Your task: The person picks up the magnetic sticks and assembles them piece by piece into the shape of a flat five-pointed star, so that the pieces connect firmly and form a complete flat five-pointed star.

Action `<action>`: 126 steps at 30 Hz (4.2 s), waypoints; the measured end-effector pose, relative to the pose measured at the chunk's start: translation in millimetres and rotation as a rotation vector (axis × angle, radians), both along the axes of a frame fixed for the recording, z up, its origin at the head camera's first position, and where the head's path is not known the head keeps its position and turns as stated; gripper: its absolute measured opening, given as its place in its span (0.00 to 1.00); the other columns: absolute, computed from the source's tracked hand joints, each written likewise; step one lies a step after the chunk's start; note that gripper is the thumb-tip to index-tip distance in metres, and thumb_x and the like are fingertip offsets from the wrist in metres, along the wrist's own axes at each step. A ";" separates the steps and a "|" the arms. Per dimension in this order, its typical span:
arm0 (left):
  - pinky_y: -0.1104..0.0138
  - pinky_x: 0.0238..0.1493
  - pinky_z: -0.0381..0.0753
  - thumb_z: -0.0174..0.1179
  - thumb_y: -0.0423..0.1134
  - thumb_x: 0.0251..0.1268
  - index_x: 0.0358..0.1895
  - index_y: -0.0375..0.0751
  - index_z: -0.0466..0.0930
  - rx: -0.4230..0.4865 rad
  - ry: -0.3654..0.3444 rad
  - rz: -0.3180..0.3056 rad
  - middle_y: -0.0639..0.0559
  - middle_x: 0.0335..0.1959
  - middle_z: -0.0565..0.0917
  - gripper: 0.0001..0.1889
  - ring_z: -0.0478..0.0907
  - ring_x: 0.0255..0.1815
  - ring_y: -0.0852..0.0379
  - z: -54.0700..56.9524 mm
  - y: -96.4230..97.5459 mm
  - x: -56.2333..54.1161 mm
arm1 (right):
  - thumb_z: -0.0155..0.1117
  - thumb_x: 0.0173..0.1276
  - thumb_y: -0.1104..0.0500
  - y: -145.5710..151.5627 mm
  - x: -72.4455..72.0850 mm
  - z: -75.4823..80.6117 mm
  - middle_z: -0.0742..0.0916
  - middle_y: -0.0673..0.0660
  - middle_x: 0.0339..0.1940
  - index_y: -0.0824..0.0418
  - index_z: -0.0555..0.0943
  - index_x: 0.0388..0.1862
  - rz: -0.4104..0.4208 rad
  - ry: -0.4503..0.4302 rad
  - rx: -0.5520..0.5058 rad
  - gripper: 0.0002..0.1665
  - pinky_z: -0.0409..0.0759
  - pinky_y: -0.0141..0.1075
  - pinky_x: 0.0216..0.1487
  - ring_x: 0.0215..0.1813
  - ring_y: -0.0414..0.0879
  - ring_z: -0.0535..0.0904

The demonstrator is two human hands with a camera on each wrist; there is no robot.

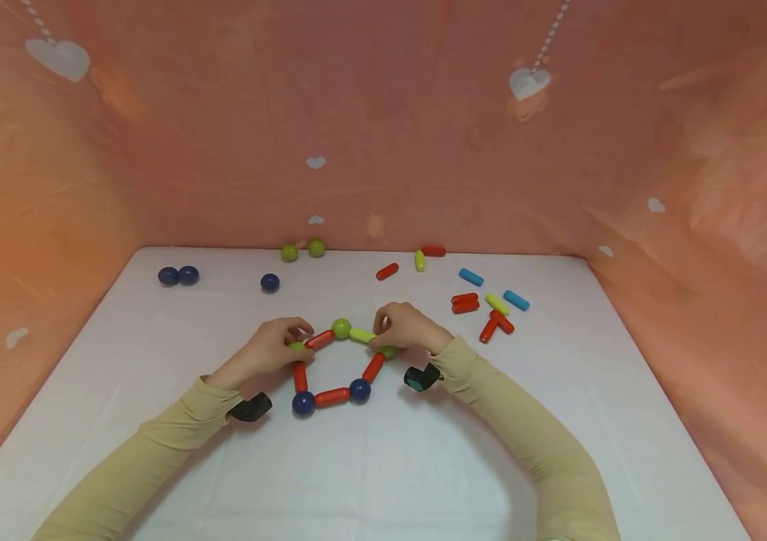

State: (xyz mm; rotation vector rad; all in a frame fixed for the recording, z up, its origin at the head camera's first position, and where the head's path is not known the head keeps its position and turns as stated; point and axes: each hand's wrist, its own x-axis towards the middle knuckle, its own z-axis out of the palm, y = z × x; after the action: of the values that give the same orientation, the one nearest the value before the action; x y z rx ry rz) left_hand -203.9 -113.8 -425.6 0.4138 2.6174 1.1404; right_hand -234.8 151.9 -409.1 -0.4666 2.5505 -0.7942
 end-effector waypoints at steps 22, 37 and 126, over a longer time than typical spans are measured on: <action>0.67 0.30 0.74 0.70 0.36 0.53 0.40 0.37 0.83 0.033 -0.019 0.041 0.47 0.33 0.79 0.12 0.73 0.32 0.53 0.8 -1.2 -4.6 | 0.75 0.55 0.49 -5.0 17.3 0.3 0.80 0.54 0.32 0.62 0.80 0.43 -0.002 0.003 -0.023 0.24 0.75 0.34 0.31 0.33 0.46 0.74; 0.66 0.35 0.80 0.71 0.30 0.51 0.47 0.31 0.79 0.218 -0.423 -0.080 0.40 0.44 0.76 0.19 0.76 0.34 0.51 10.1 27.4 -55.7 | 0.60 0.66 0.69 18.1 -73.2 5.1 0.78 0.60 0.57 0.63 0.77 0.58 0.100 0.405 0.115 0.21 0.68 0.45 0.63 0.61 0.54 0.70; 0.62 0.44 0.81 0.59 0.33 0.66 0.56 0.22 0.71 0.385 -0.397 -0.004 0.42 0.38 0.84 0.20 0.82 0.36 0.53 -7.2 -87.0 -25.5 | 0.61 0.64 0.72 -90.9 -133.7 -13.1 0.68 0.64 0.69 0.68 0.60 0.71 0.100 0.259 -0.362 0.37 0.62 0.46 0.68 0.70 0.57 0.62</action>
State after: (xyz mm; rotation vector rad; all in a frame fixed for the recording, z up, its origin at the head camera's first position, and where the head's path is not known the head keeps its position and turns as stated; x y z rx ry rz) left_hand -229.4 -200.8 -432.7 0.2315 2.0608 1.5494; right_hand -368.5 60.9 -422.2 -0.8533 2.5905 -1.2359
